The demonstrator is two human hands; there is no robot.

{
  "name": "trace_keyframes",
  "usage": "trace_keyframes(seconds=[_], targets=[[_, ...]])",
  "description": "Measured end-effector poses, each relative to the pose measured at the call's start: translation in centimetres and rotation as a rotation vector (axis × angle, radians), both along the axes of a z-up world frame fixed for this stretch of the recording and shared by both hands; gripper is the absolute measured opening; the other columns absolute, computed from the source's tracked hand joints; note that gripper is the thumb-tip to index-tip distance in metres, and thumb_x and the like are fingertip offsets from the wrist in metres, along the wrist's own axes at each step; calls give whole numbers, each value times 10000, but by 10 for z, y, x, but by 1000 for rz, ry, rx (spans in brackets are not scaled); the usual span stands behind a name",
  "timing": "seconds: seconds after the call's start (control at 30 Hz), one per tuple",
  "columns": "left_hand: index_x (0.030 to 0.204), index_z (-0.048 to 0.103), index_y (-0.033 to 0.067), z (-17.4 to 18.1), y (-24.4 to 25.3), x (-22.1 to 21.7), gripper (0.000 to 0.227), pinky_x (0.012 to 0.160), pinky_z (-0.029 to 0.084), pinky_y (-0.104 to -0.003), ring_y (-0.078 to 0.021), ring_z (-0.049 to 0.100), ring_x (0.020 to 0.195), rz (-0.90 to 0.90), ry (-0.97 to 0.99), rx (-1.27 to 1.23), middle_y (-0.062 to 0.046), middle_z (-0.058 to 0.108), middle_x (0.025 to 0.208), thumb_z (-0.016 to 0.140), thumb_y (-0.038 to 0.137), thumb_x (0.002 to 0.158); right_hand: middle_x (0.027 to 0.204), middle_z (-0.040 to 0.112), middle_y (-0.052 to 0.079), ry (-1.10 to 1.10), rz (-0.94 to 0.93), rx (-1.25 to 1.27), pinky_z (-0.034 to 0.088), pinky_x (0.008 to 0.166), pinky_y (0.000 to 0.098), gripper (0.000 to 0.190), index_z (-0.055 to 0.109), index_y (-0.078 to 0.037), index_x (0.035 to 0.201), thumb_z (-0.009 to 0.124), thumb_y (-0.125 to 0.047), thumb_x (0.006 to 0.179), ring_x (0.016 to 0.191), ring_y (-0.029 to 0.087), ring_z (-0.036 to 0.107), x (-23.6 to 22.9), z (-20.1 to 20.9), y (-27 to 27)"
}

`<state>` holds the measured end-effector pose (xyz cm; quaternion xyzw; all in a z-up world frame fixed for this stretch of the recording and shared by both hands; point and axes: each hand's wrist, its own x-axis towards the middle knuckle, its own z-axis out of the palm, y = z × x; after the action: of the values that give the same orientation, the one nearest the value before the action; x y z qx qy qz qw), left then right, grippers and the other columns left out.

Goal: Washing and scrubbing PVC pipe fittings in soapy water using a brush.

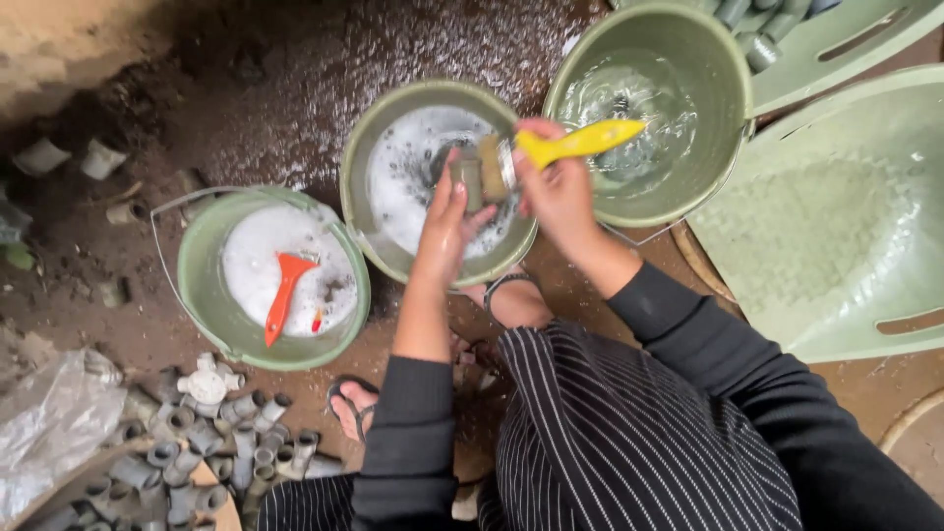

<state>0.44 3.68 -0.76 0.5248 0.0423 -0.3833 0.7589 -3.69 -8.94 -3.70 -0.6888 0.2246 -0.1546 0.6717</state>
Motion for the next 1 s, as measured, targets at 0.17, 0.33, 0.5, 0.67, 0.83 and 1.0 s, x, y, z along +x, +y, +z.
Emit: trace_keyframes(seconds=[0.17,0.33,0.5,0.67,0.83,1.0], targets=[[1360,144,68,-24,-1,-1,455,931,398,-451,-332,464,1073,167,10,1,-218,404,1207,202,257,949,887,608,143,-115,174,-321,466,606,336,250,572,-65,1023,608,-119,782,710,260,584,-13,-14,39],[1322,237,2,-43,2,-16,438,859,469,-401,-305,525,1022,124,36,-50,-209,474,1148,255,231,949,928,598,123,-228,4,-355,471,731,338,241,550,-31,1002,636,-102,788,854,256,588,2,-17,10],[1229,395,31,-35,-12,-32,334,972,340,-426,-266,433,1082,302,-21,-16,-158,470,1120,318,188,944,911,542,82,-245,-23,-480,444,741,337,206,533,-66,1017,584,-59,818,848,276,547,-17,-13,13],[1098,489,81,-41,-11,-34,294,906,350,-433,-210,478,976,415,248,127,-111,527,1062,381,286,918,889,623,43,-343,69,-408,461,715,304,188,593,-90,931,643,-76,750,801,236,559,-33,-17,28],[603,481,119,-49,8,-26,296,548,452,-234,-102,497,520,864,290,186,3,491,551,561,263,849,826,616,89,-212,329,-217,481,654,333,237,602,-110,966,655,-121,735,744,253,601,-26,2,38],[511,410,71,-51,24,-6,493,518,450,-287,-191,508,517,666,327,135,-56,423,501,531,412,846,791,621,130,-199,642,-335,483,688,366,173,614,-77,961,571,-114,797,756,275,584,-17,11,29]])
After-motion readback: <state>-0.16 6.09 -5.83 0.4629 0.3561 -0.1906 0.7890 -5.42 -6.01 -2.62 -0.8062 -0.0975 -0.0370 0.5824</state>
